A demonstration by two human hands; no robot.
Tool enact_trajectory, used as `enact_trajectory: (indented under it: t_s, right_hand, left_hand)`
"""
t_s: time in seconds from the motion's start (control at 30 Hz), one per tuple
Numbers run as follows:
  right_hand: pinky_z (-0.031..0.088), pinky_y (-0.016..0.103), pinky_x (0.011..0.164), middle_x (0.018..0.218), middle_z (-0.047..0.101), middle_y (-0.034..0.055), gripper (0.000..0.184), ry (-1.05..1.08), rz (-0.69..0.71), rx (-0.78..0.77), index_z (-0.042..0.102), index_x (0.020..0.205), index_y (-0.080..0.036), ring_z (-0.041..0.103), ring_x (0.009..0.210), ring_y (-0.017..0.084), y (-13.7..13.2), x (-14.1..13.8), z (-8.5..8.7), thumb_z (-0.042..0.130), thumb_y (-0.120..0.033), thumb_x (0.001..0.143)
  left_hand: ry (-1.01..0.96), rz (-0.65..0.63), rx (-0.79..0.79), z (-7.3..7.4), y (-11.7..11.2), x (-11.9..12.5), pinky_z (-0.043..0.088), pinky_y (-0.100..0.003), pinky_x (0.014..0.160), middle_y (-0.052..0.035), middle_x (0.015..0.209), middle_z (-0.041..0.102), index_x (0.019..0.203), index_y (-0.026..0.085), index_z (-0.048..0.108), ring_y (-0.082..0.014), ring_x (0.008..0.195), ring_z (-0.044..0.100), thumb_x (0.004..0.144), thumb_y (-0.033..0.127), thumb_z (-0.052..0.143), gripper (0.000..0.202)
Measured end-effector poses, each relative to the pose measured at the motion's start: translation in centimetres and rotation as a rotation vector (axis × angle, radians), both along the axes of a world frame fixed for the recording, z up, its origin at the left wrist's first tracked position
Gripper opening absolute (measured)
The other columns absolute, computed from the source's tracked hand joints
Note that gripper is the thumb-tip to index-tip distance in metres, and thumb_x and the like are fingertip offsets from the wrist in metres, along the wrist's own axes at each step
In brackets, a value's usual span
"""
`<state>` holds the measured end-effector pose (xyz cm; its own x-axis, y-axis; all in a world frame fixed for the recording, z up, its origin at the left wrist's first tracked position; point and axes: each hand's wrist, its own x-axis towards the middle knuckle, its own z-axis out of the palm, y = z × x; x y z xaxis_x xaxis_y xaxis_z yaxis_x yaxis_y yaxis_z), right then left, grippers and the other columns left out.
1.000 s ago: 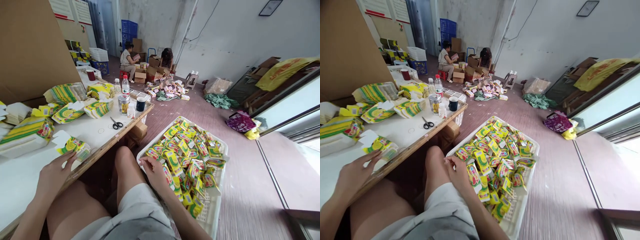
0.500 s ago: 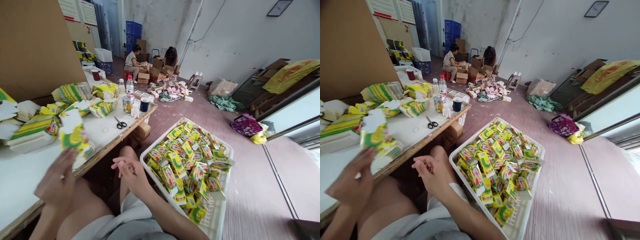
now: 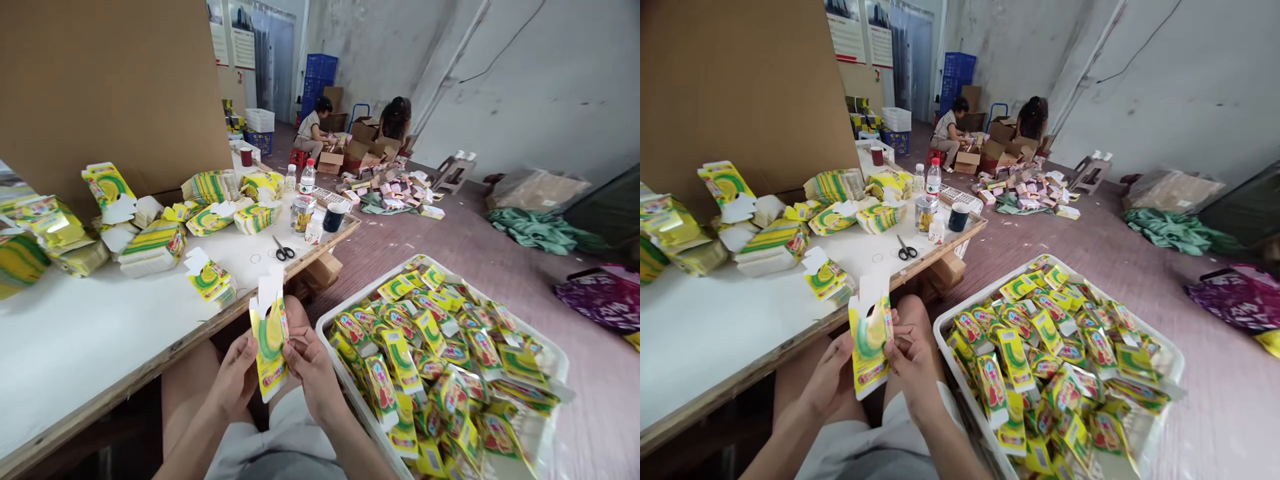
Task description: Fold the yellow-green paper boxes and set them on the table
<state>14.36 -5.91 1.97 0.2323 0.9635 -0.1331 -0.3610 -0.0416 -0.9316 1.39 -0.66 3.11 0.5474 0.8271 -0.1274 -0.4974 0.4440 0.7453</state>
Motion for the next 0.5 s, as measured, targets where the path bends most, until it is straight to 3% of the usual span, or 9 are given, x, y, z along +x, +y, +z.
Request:
enact_trajectory:
  t_s: [0.1,0.23,0.37,0.43,0.5]
  right_hand:
    - [0.039,0.022,0.056,0.076,0.069,0.0001,0.031,-0.042,-0.005,-0.005,0.061,0.094,-0.021,0.053,0.059,0.011,-0.1,0.0,0.0,0.072,-0.046,0.081]
    - [0.043,0.026,0.067,0.088,0.069,0.0031,0.031,-0.184,-0.032,0.011,0.069,0.097,-0.019,0.056,0.072,0.014,-0.2,0.3,0.7,0.073,-0.045,0.080]
    - [0.036,0.025,0.058,0.069,0.059,-0.0009,0.022,-0.333,-0.074,0.010,0.068,0.077,-0.016,0.044,0.060,0.012,-0.5,0.2,0.6,0.071,-0.038,0.082]
    - [0.035,0.024,0.056,0.064,0.054,-0.0023,0.024,-0.378,-0.097,0.012,0.063,0.072,-0.017,0.043,0.059,0.012,-0.6,0.2,0.3,0.067,-0.036,0.085]
    - [0.037,0.024,0.056,0.068,0.055,-0.0023,0.019,-0.407,-0.115,0.014,0.061,0.078,-0.018,0.045,0.059,0.012,-0.7,0.5,0.1,0.066,-0.034,0.086]
  left_hand:
    - [-0.077,-0.070,-0.030,0.3,0.1,-0.1,0.057,-0.041,0.092,-0.0125,0.103,0.079,0.105,0.018,0.076,-0.0329,0.103,0.072,0.070,0.048,0.082,0.046]
    - [0.043,0.024,0.001,0.0,0.0,0.3,0.059,-0.035,0.080,-0.0098,0.094,0.080,0.101,0.018,0.075,-0.0272,0.089,0.074,0.070,0.044,0.083,0.041]
    - [0.157,0.112,0.053,-0.9,0.1,0.8,0.059,-0.031,0.070,-0.0081,0.089,0.079,0.094,0.016,0.070,-0.0231,0.079,0.074,0.075,0.044,0.078,0.035]
    - [0.188,0.143,0.071,-1.2,0.0,0.9,0.057,-0.028,0.068,-0.0061,0.089,0.079,0.102,0.017,0.065,-0.0204,0.078,0.073,0.078,0.040,0.077,0.035]
    - [0.237,0.209,0.123,-1.3,0.0,0.8,0.056,-0.025,0.068,-0.0031,0.090,0.078,0.115,0.022,0.054,-0.0180,0.079,0.073,0.079,0.034,0.077,0.044]
